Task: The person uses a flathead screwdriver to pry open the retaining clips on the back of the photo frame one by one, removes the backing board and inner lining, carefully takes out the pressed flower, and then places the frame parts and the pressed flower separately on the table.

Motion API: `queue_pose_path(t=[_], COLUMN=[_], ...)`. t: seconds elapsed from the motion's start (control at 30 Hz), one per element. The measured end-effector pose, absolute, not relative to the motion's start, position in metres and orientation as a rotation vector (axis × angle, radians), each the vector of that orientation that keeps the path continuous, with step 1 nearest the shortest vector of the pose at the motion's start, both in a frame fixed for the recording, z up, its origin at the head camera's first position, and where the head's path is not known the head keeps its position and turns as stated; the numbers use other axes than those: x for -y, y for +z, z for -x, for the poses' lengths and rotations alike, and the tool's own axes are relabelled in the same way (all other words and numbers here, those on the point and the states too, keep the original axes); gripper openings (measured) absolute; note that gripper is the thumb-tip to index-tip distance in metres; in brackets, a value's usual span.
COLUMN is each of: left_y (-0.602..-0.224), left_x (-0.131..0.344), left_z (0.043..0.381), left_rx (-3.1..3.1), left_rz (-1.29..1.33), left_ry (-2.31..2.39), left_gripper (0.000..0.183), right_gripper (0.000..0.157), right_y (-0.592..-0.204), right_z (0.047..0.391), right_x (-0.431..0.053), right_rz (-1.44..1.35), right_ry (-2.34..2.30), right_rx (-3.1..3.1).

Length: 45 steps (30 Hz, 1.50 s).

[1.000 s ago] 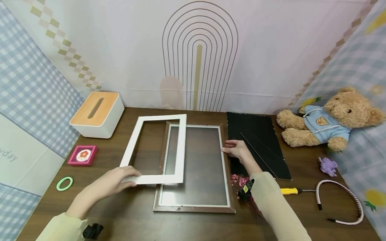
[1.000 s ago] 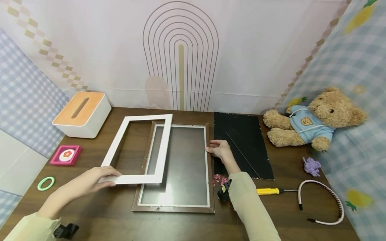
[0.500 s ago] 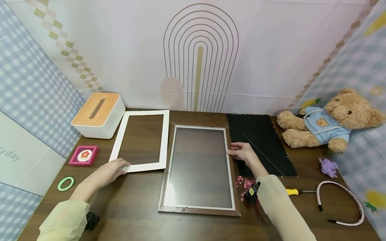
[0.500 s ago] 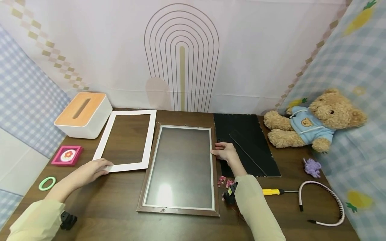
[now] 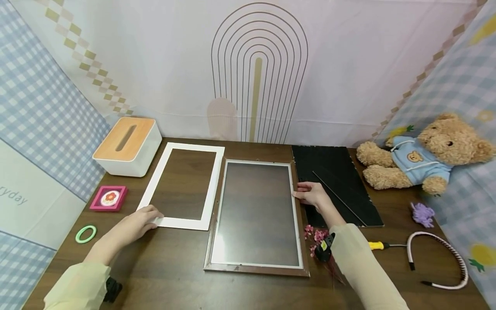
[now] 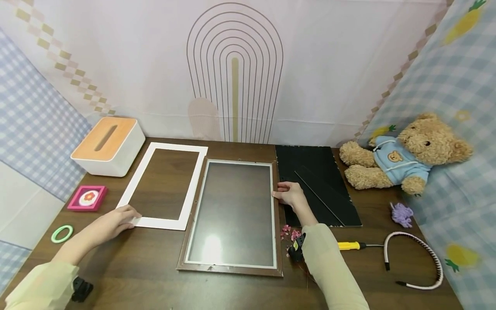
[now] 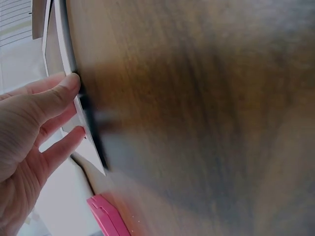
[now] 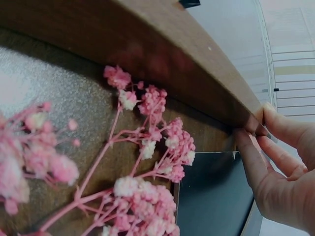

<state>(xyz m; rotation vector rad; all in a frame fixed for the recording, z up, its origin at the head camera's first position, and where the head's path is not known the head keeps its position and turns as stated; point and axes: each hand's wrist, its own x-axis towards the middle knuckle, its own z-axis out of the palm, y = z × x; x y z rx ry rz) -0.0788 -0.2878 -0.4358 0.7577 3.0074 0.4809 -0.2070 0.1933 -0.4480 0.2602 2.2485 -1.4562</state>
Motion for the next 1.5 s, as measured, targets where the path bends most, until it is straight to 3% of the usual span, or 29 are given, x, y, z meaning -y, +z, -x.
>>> queue_pose_path(t=[0.3, 0.43, 0.6, 0.83, 1.07, 1.37, 1.5], left_y=[-0.434, -0.428, -0.419, -0.425, -0.431, -0.433, -0.43], left_x=[0.287, 0.281, 0.244, 0.177, 0.15, 0.148, 0.149], left_z=[0.07, 0.074, 0.087, 0.101, 0.109, 0.106, 0.113], left_rx=[-3.035, -2.967, -2.63, -2.363, -2.244, -1.755, -1.651], left_rz=[-0.681, -0.561, -0.302, -0.191, -0.016, 0.226, 0.306], left_ry=[0.447, 0.691, 1.17, 1.197, 1.295, 1.79, 1.893], left_gripper=[0.018, 0.027, 0.046, 0.065, 0.052, 0.06, 0.036], right_gripper=[0.052, 0.05, 0.046, 0.045, 0.05, 0.048, 0.049], right_y=[-0.446, -0.445, -0.445, -0.446, -0.445, -0.438, -0.437], right_z=[0.204, 0.203, 0.201, 0.199, 0.192, 0.195, 0.196], right_x=[-0.189, -0.184, -0.178, -0.17, -0.171, -0.178, -0.18], right_rz=[-0.26, -0.278, -0.31, -0.268, -0.244, -0.276, -0.322], right_ry=[-1.438, -1.386, -1.311, -1.157, -1.195, -1.179, -1.237], right_rx=[-2.292, -2.338, -2.388, -2.471, -2.437, -2.488, -2.439])
